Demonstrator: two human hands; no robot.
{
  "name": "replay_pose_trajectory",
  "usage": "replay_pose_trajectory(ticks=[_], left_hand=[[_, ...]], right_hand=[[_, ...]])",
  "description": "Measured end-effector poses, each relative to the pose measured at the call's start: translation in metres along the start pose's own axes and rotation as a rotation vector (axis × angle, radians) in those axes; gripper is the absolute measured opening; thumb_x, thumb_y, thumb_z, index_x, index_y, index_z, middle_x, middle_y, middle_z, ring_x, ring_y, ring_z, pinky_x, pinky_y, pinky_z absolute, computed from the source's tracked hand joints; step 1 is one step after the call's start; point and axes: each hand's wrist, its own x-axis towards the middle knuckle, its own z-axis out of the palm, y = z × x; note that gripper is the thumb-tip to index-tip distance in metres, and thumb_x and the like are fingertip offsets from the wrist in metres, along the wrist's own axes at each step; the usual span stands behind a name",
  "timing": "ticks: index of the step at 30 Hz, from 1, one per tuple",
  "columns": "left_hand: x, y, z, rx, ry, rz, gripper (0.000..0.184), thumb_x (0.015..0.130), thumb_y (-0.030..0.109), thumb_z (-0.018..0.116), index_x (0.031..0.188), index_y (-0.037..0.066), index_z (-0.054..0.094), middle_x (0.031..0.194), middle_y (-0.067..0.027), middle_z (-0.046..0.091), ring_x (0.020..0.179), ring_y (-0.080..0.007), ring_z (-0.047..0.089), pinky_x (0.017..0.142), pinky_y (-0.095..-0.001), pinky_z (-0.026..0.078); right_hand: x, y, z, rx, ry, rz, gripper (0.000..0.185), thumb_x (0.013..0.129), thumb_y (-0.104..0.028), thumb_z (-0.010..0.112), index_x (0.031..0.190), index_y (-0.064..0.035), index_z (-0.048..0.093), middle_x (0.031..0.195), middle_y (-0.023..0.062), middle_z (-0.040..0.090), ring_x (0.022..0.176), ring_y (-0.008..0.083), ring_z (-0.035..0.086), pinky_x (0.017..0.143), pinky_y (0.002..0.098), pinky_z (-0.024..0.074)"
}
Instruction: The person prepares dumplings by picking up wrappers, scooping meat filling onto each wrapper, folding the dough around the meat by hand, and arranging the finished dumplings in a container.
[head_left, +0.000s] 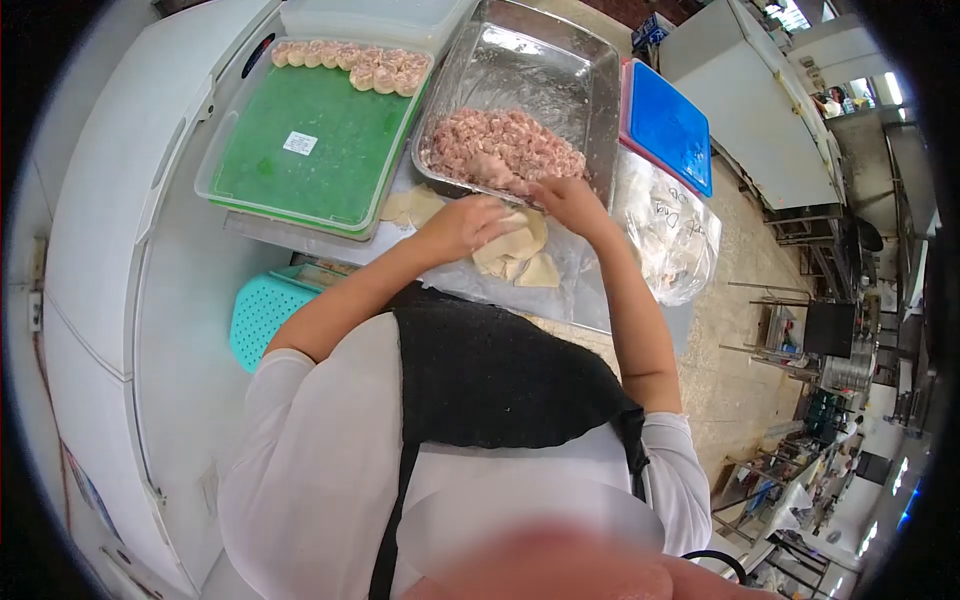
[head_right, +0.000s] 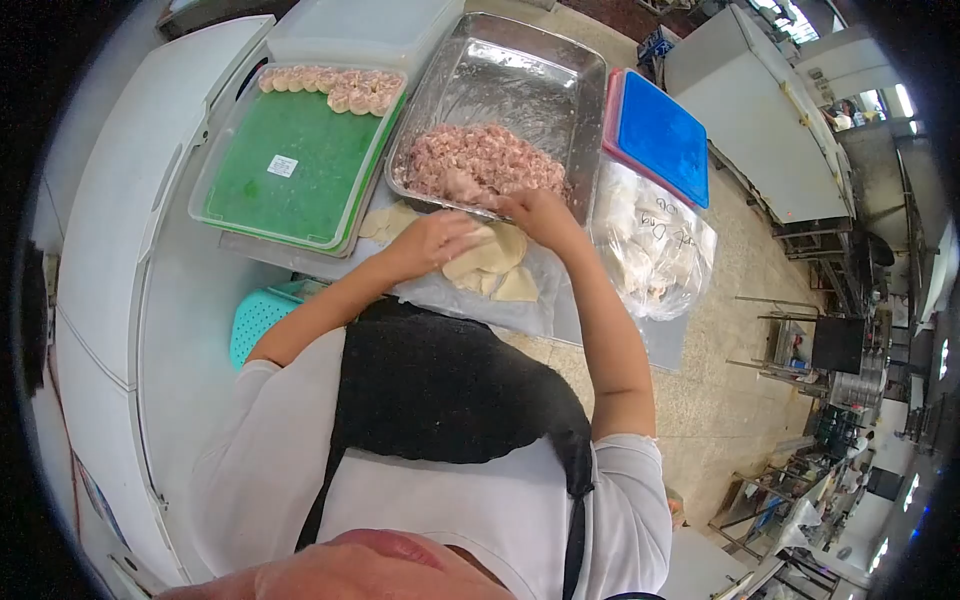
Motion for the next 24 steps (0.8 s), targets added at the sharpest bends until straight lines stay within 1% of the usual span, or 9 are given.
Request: replay_pose_trajectory(ticks=[5,7,13,15,16,19,21,23,24], left_hand=[[0.039,0.024,-0.010,-0.425,0.024,-0.421,0.030,0.096,0.024,0.050,0.112,0.002,0.062,0.103,-0.0103,0.065,0.099,-0.0208,0.062,0.085,-0.0345,0.049],[0.059,0.025,-0.003,-1.079,0.490,-0.580,0.026,0.096,0.021,0.052,0.112,0.002,0.061,0.100,-0.0077,0.066,0.091,-0.0205,0.064,0.081,-0.0333,0.051],[0.108,0.055,-0.006,-1.539,0.725,-0.578,0.043,0.096,0.030,0.052,0.129,0.004,0.044,0.122,-0.0148,0.056,0.106,-0.0290,0.060,0.093,-0.0409,0.049],[0.118,0.062,-0.007,-1.791,0.692,-0.472,0.051,0.095,0.043,0.048,0.127,0.004,0.045,0.122,-0.0159,0.056,0.107,-0.0287,0.058,0.092,-0.0426,0.049],[0.113,0.053,-0.010,-1.842,0.635,-0.422,0.062,0.094,0.054,0.043,0.128,0.002,0.044,0.123,-0.0173,0.055,0.111,-0.0293,0.056,0.094,-0.0423,0.048],[0.111,0.064,-0.002,-1.705,0.944,-0.596,0.071,0.093,0.059,0.038,0.131,-0.001,0.042,0.129,-0.0182,0.050,0.119,-0.0316,0.049,0.105,-0.0445,0.037],[0.099,0.038,0.009,-1.687,0.902,-0.482,0.070,0.093,0.058,0.040,0.130,-0.001,0.041,0.130,-0.0189,0.049,0.120,-0.0329,0.048,0.105,-0.0458,0.036],[0.103,0.052,0.012,-1.610,1.099,-0.571,0.066,0.093,0.054,0.045,0.128,-0.002,0.044,0.128,-0.0190,0.051,0.122,-0.0343,0.047,0.105,-0.0475,0.037],[0.107,0.059,0.014,-1.609,1.100,-0.573,0.066,0.093,0.054,0.045,0.128,-0.002,0.044,0.128,-0.0190,0.051,0.122,-0.0343,0.047,0.105,-0.0475,0.037]], right_hand=[[-0.023,-0.002,-0.038,0.157,0.234,0.040,0.036,0.094,-0.034,0.055,0.095,0.0000,0.068,0.069,0.0120,0.063,0.066,0.0183,0.059,0.065,0.0347,0.0463],[-0.033,-0.015,-0.056,0.390,0.313,0.064,0.038,0.096,-0.033,0.053,0.092,0.0010,0.069,0.068,-0.0032,0.055,0.062,0.0049,0.044,0.054,0.0216,0.0355],[-0.032,-0.003,-0.055,0.659,0.257,0.080,0.036,0.095,-0.029,0.056,0.105,0.0036,0.066,0.084,0.0060,0.066,0.077,0.0105,0.054,0.071,0.0251,0.0450],[-0.022,0.010,-0.029,0.279,0.504,-0.366,0.038,0.097,-0.032,0.052,0.109,0.0017,0.065,0.072,-0.0012,0.058,0.063,0.0098,0.052,0.058,0.0241,0.0414],[-0.033,0.011,-0.033,0.348,0.311,-0.118,0.036,0.096,-0.029,0.054,0.114,0.0003,0.063,0.089,0.0060,0.068,0.074,0.0157,0.060,0.068,0.0293,0.0474],[-0.047,0.020,-0.070,-0.109,0.138,-0.169,0.033,0.094,-0.026,0.057,0.116,-0.0020,0.063,0.098,0.0122,0.069,0.084,0.0195,0.062,0.076,0.0333,0.0484],[-0.059,0.024,-0.087,-0.129,0.135,-0.152,0.035,0.093,-0.028,0.058,0.115,-0.0011,0.062,0.096,0.0161,0.068,0.085,0.0210,0.064,0.076,0.0340,0.0484],[-0.059,0.026,-0.086,-0.151,0.137,-0.124,0.038,0.091,-0.031,0.059,0.114,-0.0003,0.062,0.094,0.0201,0.067,0.087,0.0225,0.065,0.076,0.0346,0.0485],[-0.056,0.024,-0.074,0.107,0.201,-0.166,0.036,0.090,-0.031,0.060,0.109,-0.0015,0.063,0.089,0.0191,0.066,0.083,0.0223,0.064,0.073,0.0348,0.0478]])
